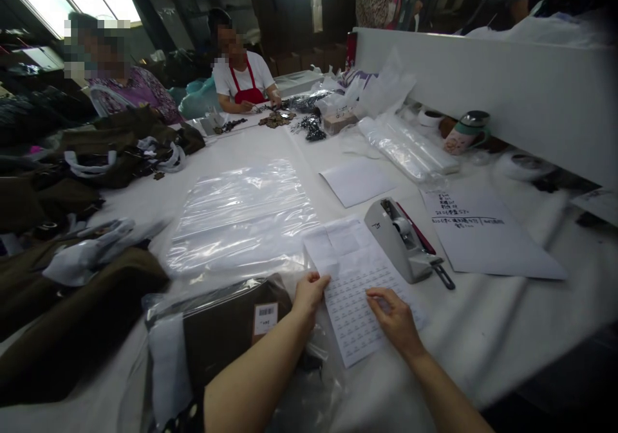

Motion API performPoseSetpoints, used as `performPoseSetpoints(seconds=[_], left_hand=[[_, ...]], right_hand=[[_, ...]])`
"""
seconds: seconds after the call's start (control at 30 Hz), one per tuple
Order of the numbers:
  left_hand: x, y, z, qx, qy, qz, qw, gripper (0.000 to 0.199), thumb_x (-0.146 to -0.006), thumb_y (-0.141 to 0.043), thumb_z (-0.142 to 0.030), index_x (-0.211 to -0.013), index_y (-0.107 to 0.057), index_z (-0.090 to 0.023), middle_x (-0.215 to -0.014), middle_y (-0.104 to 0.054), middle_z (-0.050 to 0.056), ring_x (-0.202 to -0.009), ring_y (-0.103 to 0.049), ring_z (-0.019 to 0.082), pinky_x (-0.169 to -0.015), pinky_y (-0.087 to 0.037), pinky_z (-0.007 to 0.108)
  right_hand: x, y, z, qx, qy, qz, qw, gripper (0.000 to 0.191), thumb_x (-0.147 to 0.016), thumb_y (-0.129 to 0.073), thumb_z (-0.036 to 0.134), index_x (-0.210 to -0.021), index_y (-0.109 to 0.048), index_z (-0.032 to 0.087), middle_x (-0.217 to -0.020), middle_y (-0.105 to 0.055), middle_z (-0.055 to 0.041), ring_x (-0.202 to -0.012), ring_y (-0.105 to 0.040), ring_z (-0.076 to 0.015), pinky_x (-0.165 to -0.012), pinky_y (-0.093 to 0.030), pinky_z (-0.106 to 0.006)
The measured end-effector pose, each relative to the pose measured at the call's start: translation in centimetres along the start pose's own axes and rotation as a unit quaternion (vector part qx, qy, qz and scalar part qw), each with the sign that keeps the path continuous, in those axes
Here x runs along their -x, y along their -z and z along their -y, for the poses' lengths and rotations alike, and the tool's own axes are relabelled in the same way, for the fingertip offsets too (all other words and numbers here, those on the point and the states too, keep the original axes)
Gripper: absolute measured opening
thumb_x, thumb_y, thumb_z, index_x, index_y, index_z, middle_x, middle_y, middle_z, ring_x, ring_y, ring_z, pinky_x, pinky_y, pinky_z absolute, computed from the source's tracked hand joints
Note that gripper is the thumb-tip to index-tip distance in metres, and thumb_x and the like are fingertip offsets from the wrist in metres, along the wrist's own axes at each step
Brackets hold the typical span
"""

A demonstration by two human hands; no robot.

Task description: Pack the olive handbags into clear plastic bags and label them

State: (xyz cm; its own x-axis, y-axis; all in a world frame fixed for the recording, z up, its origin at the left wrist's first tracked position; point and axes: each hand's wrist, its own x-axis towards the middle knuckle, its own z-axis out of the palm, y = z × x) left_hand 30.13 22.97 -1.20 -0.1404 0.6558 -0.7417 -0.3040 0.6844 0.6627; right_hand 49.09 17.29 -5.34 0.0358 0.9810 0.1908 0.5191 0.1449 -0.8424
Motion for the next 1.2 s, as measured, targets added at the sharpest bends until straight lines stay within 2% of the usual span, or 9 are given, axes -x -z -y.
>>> performPoseSetpoints(seconds=[0.13, 0.27, 0.4, 0.7, 0.8, 0.9, 1.0, 1.1, 1.2], left_hand=[[-0.5, -0.7, -0.1, 0.042, 0.038, 0.052, 0.997, 0.015, -0.069, -0.065, -0.013, -0.083, -0.059, -0.012, -0.064, -0.063, 0.004, -0.055, -0.059, 0.016, -0.054, -0.048, 0.027], [-0.7, -1.1, -0.5, 0.081, 0.053, 0.09, 0.991, 0.019, -0.068, -0.058, -0.006, -0.086, -0.06, -0.012, -0.065, -0.063, 0.004, -0.055, -0.06, 0.015, -0.056, -0.049, 0.026], [-0.7, -1.1, -0.9, 0.109, 0.074, 0.111, 0.985, 0.019, -0.07, -0.053, -0.008, -0.087, -0.06, -0.011, -0.066, -0.064, 0.005, -0.054, -0.06, 0.016, -0.057, -0.05, 0.027], [-1.8, -1.2, -0.6, 0.095, 0.13, 0.073, 0.984, 0.007, -0.074, -0.055, -0.016, -0.079, -0.056, -0.012, -0.054, -0.056, 0.003, -0.044, -0.054, 0.015, -0.047, -0.047, 0.026], [-1.9, -1.1, -0.6, 0.09, 0.142, 0.065, 0.984, 0.006, -0.077, -0.05, -0.017, -0.076, -0.054, -0.013, -0.05, -0.053, 0.002, -0.04, -0.051, 0.015, -0.044, -0.045, 0.027], [-1.6, -1.1, -0.7, 0.094, 0.123, 0.061, 0.986, 0.007, -0.078, -0.051, -0.018, -0.074, -0.054, -0.013, -0.048, -0.051, 0.0, -0.039, -0.048, 0.013, -0.042, -0.042, 0.024], [-1.0, -1.1, -0.8, 0.103, 0.094, 0.081, 0.987, 0.005, -0.075, -0.057, -0.017, -0.076, -0.058, -0.012, -0.054, -0.056, 0.002, -0.043, -0.051, 0.013, -0.044, -0.043, 0.024], [-0.7, -1.1, -0.8, 0.113, 0.085, 0.099, 0.985, 0.009, -0.072, -0.061, -0.015, -0.08, -0.061, -0.011, -0.059, -0.06, 0.004, -0.047, -0.054, 0.014, -0.048, -0.045, 0.025], [-1.2, -1.0, -0.5, 0.123, 0.106, 0.088, 0.983, 0.006, -0.074, -0.059, -0.017, -0.077, -0.06, -0.012, -0.053, -0.055, 0.002, -0.046, -0.052, 0.014, -0.047, -0.044, 0.025]], right_hand=[[-3.1, -0.7, 1.2, 0.014, 0.04, 0.028, 0.999, 0.014, -0.086, -0.054, 0.03, -0.089, -0.064, 0.022, -0.092, -0.066, -0.006, -0.092, -0.059, -0.0227, -0.085, -0.049, -0.04], [-5.8, -2.1, 2.2, 0.048, 0.079, 0.062, 0.994, 0.011, -0.083, -0.058, 0.024, -0.093, -0.065, 0.022, -0.092, -0.065, -0.0055, -0.091, -0.058, -0.0236, -0.083, -0.049, -0.042], [-7.0, -2.7, 2.7, 0.085, 0.129, 0.092, 0.984, 0.014, -0.081, -0.061, 0.02, -0.094, -0.066, 0.024, -0.089, -0.064, -0.0051, -0.088, -0.056, -0.0236, -0.079, -0.05, -0.041], [-6.8, -1.9, 2.8, 0.114, 0.221, 0.121, 0.961, 0.012, -0.087, -0.055, 0.022, -0.091, -0.066, 0.023, -0.086, -0.063, -0.0052, -0.086, -0.055, -0.0214, -0.077, -0.048, -0.037], [-6.7, -1.9, 3.0, 0.109, 0.224, 0.11, 0.962, 0.01, -0.087, -0.055, 0.023, -0.086, -0.065, 0.022, -0.084, -0.063, -0.0053, -0.086, -0.056, -0.0219, -0.077, -0.049, -0.038], [-6.6, -2.0, 3.0, 0.098, 0.199, 0.115, 0.968, 0.006, -0.085, -0.058, 0.023, -0.08, -0.061, 0.022, -0.084, -0.063, -0.0044, -0.086, -0.057, -0.0221, -0.077, -0.05, -0.039], [-6.6, -2.2, 2.7, 0.095, 0.184, 0.118, 0.971, 0.003, -0.084, -0.058, 0.022, -0.086, -0.06, 0.022, -0.087, -0.062, -0.0047, -0.087, -0.057, -0.0229, -0.077, -0.051, -0.039], [-6.4, -2.3, 2.6, 0.097, 0.195, 0.114, 0.969, 0.006, -0.085, -0.056, 0.021, -0.09, -0.06, 0.023, -0.088, -0.061, -0.005, -0.088, -0.057, -0.0228, -0.077, -0.051, -0.039], [-6.2, -2.2, 2.7, 0.101, 0.219, 0.107, 0.965, 0.009, -0.087, -0.053, 0.019, -0.086, -0.061, 0.023, -0.085, -0.061, -0.0047, -0.086, -0.057, -0.0216, -0.078, -0.05, -0.038]])
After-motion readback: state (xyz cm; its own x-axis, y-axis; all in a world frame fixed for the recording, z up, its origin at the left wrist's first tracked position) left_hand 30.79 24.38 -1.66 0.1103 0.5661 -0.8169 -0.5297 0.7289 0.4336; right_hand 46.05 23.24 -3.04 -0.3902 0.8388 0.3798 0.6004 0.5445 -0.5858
